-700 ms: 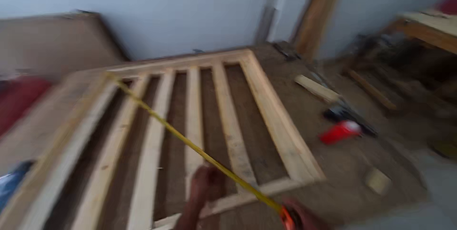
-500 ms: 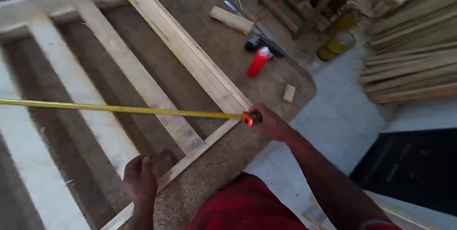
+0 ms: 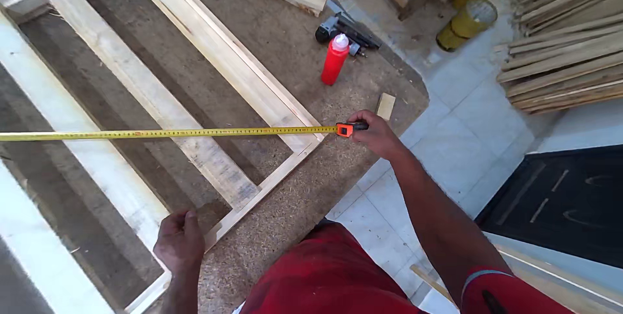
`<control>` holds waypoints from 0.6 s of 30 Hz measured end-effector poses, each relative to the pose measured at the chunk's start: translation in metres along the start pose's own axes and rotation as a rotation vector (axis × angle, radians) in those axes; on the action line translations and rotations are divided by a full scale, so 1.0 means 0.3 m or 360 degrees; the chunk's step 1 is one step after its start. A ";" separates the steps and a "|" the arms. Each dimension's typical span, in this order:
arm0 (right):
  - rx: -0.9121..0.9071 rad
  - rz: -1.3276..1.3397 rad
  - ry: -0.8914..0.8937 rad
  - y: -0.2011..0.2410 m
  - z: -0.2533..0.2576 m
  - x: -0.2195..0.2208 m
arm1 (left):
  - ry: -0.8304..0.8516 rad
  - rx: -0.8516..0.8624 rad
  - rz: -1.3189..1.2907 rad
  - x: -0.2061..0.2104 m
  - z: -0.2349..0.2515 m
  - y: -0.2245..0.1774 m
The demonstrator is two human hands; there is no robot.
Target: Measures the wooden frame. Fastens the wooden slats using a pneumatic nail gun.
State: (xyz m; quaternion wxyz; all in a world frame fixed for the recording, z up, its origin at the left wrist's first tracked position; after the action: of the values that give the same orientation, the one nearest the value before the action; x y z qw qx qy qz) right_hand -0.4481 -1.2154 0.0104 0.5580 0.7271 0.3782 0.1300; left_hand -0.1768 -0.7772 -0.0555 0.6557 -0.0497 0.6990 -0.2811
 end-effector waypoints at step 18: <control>0.0001 0.0010 0.0079 -0.020 0.010 -0.017 | -0.0046 -0.0070 0.0081 0.016 0.002 -0.013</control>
State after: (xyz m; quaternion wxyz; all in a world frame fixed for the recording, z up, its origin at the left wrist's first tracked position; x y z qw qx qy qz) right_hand -0.4521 -1.2204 0.0050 0.5478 0.7250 0.3896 0.1496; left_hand -0.1779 -0.7828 -0.0581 0.6716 -0.0502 0.6964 -0.2481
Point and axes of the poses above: each hand's wrist, its own z-axis towards the middle knuckle, its own x-axis out of the palm, y = z × x, the point moved 1 cm from there along z, towards the middle knuckle, and after that the axes turned 11 degrees about z, right-handed, at the moved point
